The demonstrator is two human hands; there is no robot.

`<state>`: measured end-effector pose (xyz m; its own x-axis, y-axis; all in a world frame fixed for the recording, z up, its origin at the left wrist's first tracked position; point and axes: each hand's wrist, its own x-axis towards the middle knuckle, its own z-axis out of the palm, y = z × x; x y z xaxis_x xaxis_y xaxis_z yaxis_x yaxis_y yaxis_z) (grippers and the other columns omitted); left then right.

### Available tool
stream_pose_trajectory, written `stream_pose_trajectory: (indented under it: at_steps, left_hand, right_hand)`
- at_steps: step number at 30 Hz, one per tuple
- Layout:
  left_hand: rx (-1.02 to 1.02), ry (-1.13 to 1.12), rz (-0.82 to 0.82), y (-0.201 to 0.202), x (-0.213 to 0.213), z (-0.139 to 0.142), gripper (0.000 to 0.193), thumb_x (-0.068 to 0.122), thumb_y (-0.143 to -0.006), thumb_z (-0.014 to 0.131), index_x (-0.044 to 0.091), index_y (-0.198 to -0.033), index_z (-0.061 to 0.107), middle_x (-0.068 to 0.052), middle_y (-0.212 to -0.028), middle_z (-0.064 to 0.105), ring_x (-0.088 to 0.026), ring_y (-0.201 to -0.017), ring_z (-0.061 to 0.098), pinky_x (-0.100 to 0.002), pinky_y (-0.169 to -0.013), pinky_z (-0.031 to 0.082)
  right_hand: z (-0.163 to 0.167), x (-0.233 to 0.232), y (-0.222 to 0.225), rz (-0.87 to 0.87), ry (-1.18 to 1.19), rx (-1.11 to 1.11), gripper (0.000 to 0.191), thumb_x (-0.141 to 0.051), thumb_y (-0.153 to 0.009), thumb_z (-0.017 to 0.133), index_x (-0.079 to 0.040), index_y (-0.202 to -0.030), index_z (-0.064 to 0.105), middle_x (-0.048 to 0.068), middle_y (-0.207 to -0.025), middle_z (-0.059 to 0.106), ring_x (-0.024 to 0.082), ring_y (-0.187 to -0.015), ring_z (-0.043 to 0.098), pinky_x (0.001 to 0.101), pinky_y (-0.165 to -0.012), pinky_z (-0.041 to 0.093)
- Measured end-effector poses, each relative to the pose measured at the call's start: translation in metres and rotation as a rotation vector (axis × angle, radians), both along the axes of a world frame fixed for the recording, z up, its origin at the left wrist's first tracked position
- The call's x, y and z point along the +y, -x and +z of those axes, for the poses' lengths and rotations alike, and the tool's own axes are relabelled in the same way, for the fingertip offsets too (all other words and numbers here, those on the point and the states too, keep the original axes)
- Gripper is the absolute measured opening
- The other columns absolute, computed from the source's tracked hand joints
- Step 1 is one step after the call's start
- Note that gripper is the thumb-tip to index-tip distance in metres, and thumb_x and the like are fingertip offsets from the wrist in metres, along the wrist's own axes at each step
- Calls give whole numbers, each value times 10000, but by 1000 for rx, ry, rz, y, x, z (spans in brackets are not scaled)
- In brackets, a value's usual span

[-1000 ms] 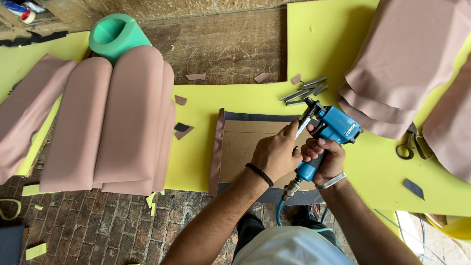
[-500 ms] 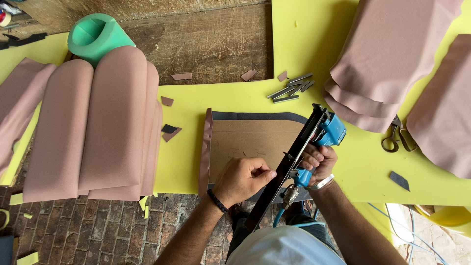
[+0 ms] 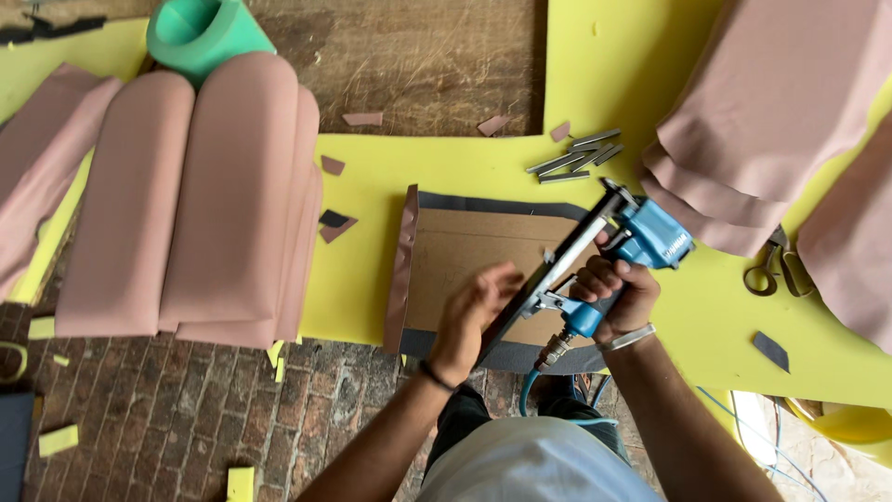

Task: The person staples pink fabric onto a cardboard-backed foam piece using a pneumatic staple gun, trims excess fabric with scissors, and flips the piece to continue securing the edges. The work is performed on a yellow foam-covered workbench with additional foam pieces and tools nearby.

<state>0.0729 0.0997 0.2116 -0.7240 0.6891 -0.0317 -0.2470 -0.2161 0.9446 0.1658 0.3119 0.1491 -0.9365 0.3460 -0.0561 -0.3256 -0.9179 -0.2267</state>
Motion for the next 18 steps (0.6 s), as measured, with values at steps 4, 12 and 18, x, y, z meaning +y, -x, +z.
stream_pose_trajectory:
  at_steps: [4, 12, 18]
  left_hand:
    - [-275, 131, 103, 17, 30, -23, 543, 546, -1023, 473, 52, -1090, 690, -42, -860, 674, -140, -738, 616, -318, -649, 512]
    - [-539, -100, 153, 25, -13, -49, 706, 649, -1099, 310, 109, -769, 623, -27, -657, 601, -151, -611, 571, -281, -560, 434]
    - [-269, 529, 211, 25, -91, -102, 223, 307, -930, 634, 99, -891, 705, 11, -784, 710, -61, -679, 653, -233, -580, 535]
  right_hand:
    - [32, -20, 21, 199, -287, -177, 450, -160, -843, 687, 11, -1253, 614, -24, -621, 506, 127, -538, 499, 303, -545, 466]
    - [87, -61, 70, 574, -615, -396, 433, -112, -844, 638, 21, -1256, 653, 19, -606, 545, 145, -542, 562, 327, -564, 525]
    - [63, -102, 126, 913, -1756, -869, 262, -153, -871, 766, 95, -947, 730, 135, -675, 703, 205, -545, 639, 363, -547, 542]
